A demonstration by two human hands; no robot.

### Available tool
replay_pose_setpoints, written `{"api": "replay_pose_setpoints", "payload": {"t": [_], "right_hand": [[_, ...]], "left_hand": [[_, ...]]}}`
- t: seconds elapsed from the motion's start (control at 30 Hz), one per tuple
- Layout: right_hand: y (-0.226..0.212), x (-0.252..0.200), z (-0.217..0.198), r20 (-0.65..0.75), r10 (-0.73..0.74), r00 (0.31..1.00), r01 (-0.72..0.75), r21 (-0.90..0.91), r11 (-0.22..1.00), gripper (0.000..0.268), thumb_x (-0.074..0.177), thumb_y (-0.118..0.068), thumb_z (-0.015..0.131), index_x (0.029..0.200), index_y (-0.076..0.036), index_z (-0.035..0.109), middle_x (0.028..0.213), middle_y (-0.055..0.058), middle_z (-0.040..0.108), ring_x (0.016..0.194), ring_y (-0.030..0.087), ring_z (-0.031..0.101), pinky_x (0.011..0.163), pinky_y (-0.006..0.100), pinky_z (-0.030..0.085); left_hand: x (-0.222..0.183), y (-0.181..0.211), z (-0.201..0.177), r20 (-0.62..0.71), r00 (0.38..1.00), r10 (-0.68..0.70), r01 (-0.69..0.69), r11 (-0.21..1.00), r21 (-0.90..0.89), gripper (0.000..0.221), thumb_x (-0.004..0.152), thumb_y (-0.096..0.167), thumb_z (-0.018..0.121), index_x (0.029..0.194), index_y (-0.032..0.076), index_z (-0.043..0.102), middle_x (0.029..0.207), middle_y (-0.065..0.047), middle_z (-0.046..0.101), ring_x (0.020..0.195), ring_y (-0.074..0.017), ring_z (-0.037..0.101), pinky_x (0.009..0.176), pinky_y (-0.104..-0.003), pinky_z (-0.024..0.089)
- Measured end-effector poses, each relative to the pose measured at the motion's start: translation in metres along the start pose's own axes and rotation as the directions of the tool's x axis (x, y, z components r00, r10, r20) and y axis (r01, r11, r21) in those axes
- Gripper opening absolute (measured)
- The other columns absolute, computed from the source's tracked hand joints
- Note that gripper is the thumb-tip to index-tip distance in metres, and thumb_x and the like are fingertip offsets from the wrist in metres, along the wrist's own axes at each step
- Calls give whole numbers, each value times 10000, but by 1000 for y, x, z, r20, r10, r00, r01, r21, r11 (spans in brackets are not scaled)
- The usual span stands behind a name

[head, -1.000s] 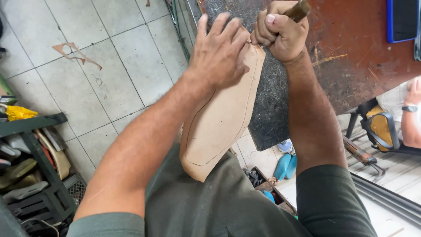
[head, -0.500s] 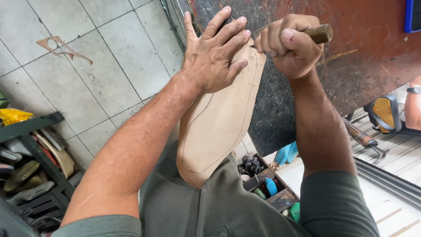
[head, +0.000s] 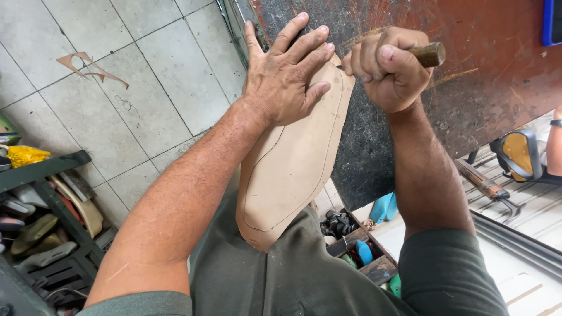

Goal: Cutting a shoe sole from a piece of leather using a hand knife along a marked outline

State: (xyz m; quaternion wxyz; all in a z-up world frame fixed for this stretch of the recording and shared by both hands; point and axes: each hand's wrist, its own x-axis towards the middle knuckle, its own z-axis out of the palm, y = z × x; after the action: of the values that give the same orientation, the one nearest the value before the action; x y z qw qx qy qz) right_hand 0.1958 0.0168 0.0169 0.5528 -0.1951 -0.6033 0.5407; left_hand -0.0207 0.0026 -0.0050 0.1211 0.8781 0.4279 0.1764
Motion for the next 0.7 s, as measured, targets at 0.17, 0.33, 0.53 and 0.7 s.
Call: {"api": "replay_pose_setpoints", "payload": {"t": [0.17,0.33,0.53,0.7], "right_hand": [[-1,-8,3,-60,-11,998,10,-3,1000,314,989,-117,435,680,-83,391,566,61,344,472,197,358,531,396,427],[-4,-14,7,-119,16,993,-16,0,1000,310,989,-117,453,688,-91,384,570,60,343,472,197,348,523,401,415],[-6,-20,10,-148,18,989,-26,-49,998,314,1002,-125,453,695,-89,401,581,71,364,486,207,370,537,405,430],[-7,-23,14,-203,-6,979,-11,-81,997,303,979,-129,479,683,-91,425,565,71,382,472,204,389,537,392,469]], "left_hand": [[0,-1,-1,-14,1000,5,-5,1000,-8,589,1043,612,505,1483,236,613,1601,45,426,1511,-233,197,992,-948,109],[-2,-3,3,-45,999,22,-24,999,-24,581,1057,613,517,1475,222,616,1591,33,433,1507,-234,201,972,-963,121],[-2,-3,3,-55,998,34,-36,999,-25,600,1069,632,457,1472,216,614,1592,14,435,1507,-252,199,965,-972,119],[0,-3,2,-57,998,24,-25,1000,-12,587,1071,617,477,1475,217,623,1590,21,429,1498,-240,196,972,-967,125]]}}
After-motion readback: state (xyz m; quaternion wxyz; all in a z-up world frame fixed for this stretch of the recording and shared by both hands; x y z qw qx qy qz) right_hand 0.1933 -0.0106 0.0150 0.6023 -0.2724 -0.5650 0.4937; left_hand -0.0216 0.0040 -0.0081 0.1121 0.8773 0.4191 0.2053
